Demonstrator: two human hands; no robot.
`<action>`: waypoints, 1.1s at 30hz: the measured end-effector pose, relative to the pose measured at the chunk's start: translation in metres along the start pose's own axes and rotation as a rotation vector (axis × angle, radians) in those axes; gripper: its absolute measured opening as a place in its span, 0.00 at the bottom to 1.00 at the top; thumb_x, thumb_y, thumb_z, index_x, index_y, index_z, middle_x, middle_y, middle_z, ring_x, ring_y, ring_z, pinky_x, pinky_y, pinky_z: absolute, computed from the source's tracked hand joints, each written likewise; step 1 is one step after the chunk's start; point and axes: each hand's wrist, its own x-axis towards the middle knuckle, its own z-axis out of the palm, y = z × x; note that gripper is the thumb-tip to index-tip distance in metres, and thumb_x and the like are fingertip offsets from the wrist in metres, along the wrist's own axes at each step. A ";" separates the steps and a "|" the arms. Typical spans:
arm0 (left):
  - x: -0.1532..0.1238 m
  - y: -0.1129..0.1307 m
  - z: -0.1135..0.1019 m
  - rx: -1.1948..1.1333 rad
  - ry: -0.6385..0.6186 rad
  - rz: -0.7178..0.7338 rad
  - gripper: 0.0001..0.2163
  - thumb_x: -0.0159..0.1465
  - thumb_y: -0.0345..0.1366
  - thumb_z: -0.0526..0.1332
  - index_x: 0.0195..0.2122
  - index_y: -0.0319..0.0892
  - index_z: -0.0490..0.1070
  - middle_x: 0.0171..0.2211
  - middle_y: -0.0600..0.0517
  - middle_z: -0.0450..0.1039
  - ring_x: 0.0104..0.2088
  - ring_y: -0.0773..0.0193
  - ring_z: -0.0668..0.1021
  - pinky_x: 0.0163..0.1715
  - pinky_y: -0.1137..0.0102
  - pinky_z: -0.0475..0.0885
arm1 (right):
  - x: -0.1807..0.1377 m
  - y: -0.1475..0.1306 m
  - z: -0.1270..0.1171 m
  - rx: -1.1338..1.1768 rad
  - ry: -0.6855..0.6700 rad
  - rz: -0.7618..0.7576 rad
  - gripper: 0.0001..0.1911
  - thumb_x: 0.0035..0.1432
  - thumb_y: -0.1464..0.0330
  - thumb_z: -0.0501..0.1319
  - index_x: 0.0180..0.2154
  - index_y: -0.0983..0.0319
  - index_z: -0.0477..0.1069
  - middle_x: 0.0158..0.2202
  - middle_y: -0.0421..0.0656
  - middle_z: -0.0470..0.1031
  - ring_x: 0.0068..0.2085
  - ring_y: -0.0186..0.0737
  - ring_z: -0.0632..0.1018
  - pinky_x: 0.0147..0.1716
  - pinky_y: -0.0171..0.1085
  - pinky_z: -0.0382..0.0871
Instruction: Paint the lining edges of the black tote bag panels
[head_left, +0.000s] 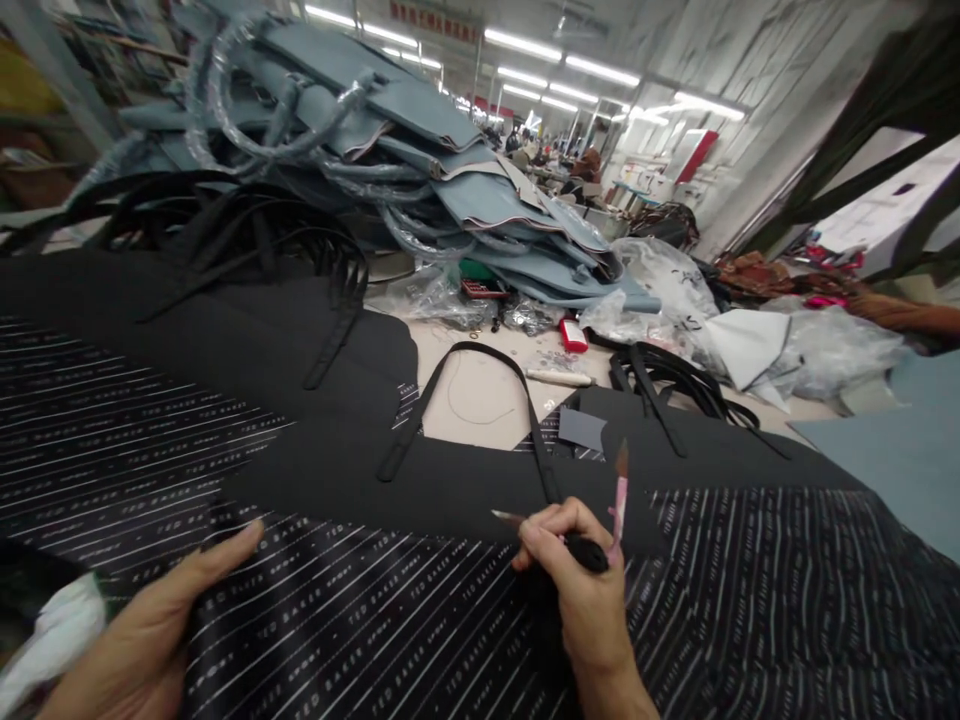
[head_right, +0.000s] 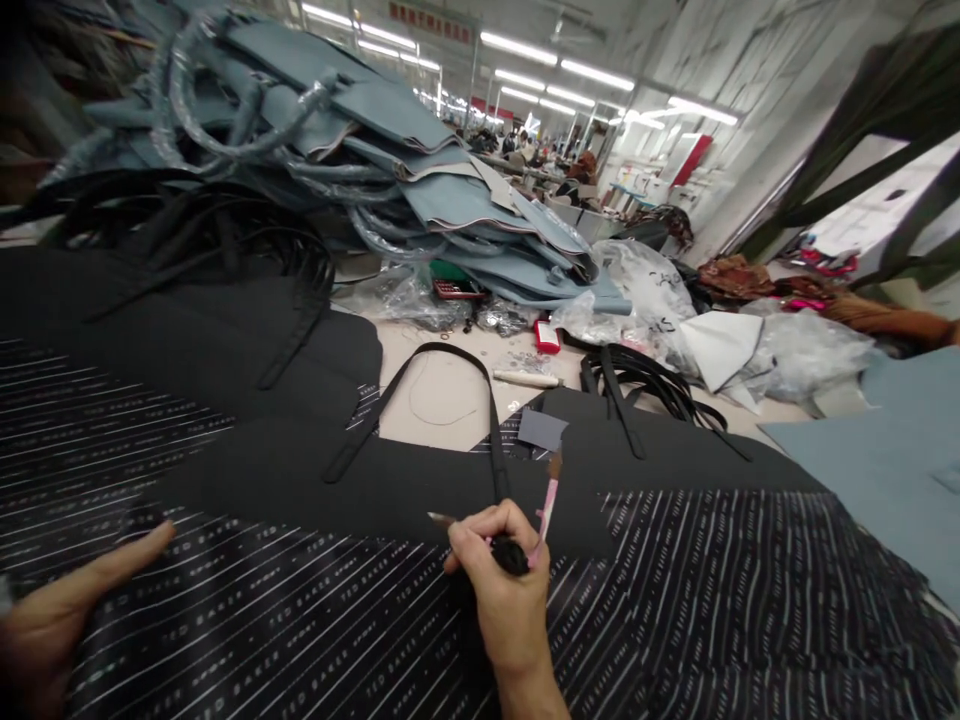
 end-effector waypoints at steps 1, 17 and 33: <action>-0.005 -0.004 0.005 -0.020 -0.005 -0.052 0.14 0.56 0.31 0.68 0.44 0.44 0.76 0.38 0.51 0.83 0.31 0.56 0.83 0.34 0.63 0.83 | 0.000 0.004 0.004 -0.015 -0.009 -0.003 0.14 0.58 0.65 0.67 0.23 0.59 0.67 0.21 0.36 0.73 0.26 0.36 0.73 0.32 0.36 0.66; -0.043 -0.042 0.063 -0.299 -0.214 -0.124 0.17 0.62 0.28 0.63 0.52 0.43 0.75 0.47 0.48 0.80 0.47 0.53 0.81 0.52 0.57 0.77 | -0.003 0.010 0.005 -0.005 -0.079 -0.011 0.14 0.57 0.66 0.67 0.23 0.60 0.67 0.23 0.39 0.74 0.27 0.38 0.75 0.30 0.36 0.69; -0.033 -0.035 0.029 0.342 -0.526 -0.085 0.08 0.57 0.34 0.70 0.38 0.39 0.80 0.36 0.48 0.81 0.34 0.60 0.80 0.37 0.69 0.76 | -0.005 0.012 0.003 -0.064 -0.057 -0.118 0.12 0.57 0.69 0.68 0.24 0.58 0.70 0.23 0.39 0.75 0.28 0.39 0.75 0.31 0.38 0.68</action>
